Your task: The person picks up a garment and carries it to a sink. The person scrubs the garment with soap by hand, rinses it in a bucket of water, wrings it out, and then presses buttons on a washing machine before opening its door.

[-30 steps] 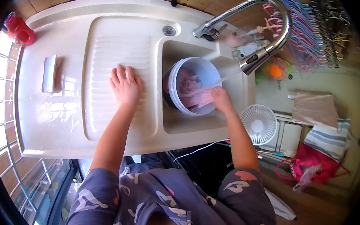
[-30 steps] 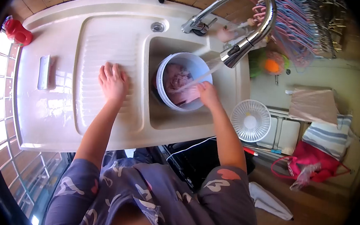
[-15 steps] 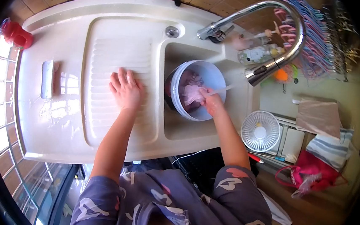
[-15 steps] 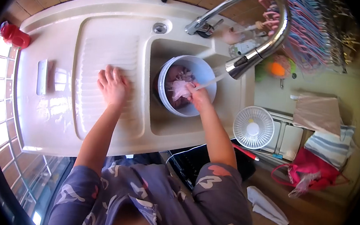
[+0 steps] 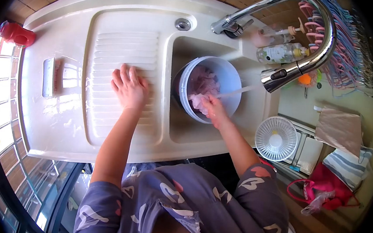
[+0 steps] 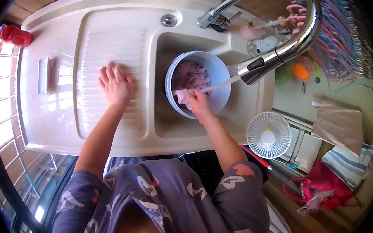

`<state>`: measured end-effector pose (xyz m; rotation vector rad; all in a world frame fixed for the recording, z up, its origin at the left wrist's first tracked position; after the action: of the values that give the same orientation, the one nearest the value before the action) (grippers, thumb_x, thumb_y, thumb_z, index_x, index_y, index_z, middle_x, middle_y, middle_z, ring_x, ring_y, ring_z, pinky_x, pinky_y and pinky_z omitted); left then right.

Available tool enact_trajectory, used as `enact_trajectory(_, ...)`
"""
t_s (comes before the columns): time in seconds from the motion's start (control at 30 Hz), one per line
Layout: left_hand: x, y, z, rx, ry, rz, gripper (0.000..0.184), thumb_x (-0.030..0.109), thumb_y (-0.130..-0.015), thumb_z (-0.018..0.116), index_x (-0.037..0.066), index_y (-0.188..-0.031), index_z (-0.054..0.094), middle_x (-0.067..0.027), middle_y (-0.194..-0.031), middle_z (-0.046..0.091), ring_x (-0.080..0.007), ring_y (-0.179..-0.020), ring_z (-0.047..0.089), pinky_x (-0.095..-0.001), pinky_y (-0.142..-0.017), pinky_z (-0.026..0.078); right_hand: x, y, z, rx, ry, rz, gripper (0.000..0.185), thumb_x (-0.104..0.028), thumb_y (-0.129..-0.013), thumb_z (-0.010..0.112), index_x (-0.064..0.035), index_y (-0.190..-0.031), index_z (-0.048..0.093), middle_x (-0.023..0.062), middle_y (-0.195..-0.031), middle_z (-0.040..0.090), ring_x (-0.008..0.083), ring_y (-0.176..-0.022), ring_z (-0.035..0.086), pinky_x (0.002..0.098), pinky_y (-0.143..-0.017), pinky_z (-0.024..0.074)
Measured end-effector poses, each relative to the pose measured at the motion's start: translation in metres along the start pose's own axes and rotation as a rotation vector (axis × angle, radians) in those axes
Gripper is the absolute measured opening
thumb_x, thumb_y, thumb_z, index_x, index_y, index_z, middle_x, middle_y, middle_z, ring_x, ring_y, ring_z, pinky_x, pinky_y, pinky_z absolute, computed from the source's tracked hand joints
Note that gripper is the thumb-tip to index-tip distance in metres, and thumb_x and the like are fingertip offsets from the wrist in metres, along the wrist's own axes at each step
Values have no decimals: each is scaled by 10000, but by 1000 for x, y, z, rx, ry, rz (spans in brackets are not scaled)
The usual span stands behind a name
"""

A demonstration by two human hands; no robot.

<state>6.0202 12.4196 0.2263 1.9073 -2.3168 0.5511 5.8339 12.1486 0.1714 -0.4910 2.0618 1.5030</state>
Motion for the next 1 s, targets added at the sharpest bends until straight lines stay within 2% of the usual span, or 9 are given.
enact_trajectory(0.23,3,0,-4,9,-9,11,426,215,-839,596,89,-1236,509,-127,-1369,454,-378,-1287,380,-513,-1040,308,15,16,-32,195,-323,59,483,-527,-957,539,-128,-1219,614,-26,-1013,655,119,-923,594,368,-764,462)
enact_trajectory(0.47,4,0,-4,-3,23,15,406,205,-836,590,72,-1215,529,-143,-1374,450,-393,-1303,354,-519,-1056,280,5,9,-51,67,-204,-31,495,-497,-955,547,-122,-1275,600,45,-1158,676,212,-1024,635,418,-876,479)
enact_trajectory(0.53,5,0,-5,16,25,16,400,197,-833,597,75,-1208,530,-142,-1365,455,-393,-1293,362,-518,-1052,286,-29,-12,-63,157,451,-458,559,-446,-922,585,-117,-1370,529,132,-1264,626,289,-1149,600,454,-983,445)
enact_trajectory(0.67,5,1,-2,4,11,6,405,202,-838,595,79,-1219,530,-141,-1370,454,-392,-1293,366,-519,-1051,288,8,-119,-82,311,883,-438,637,-392,-902,570,-101,-1451,427,215,-1410,485,366,-1291,487,485,-1062,388)
enact_trajectory(0.73,3,0,0,-15,-38,7,432,223,-857,589,101,-1263,510,-136,-1392,443,-380,-1304,360,-504,-1074,280,21,-153,-60,442,932,-279,566,-197,-947,454,-7,-1471,351,258,-1463,403,440,-1311,430,449,-1102,361)
enact_trajectory(0.87,4,0,2,-31,-73,4,422,222,-868,580,101,-1266,509,-141,-1390,448,-389,-1304,361,-510,-1076,284,31,-160,20,454,1326,-154,547,-190,-953,371,8,-1463,357,279,-1448,404,445,-1336,398,425,-1117,332)
enact_trajectory(0.93,6,-1,1,-33,-56,2,417,203,-873,577,102,-1271,502,-148,-1387,449,-396,-1304,362,-519,-1075,290,24,-142,47,67,1685,-275,559,-254,-965,373,3,-1461,357,283,-1448,395,446,-1379,335,465,-1143,279)
enact_trajectory(0.97,8,-1,1,-33,-64,5,417,203,-873,577,102,-1271,502,-148,-1387,449,-396,-1304,362,-519,-1075,290,31,-154,35,64,1678,-279,559,-254,-965,373,3,-1461,357,283,-1448,395,446,-1379,335,465,-1143,279)
enact_trajectory(1.0,8,-2,0,-28,-58,9,418,193,-871,579,103,-1272,499,-150,-1384,451,-399,-1302,365,-519,-1074,292,22,-164,24,268,2033,-399,569,-273,-959,400,3,-1455,366,278,-1449,394,447,-1379,332,485,-1143,271)
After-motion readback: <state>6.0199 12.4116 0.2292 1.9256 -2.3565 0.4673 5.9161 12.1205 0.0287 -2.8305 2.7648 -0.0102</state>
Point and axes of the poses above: each hand's wrist, its own y-axis away from the middle knuckle, its own z-axis out of the palm, x = y × z, the point moved 10 cm from there along -y, towards the middle knuckle
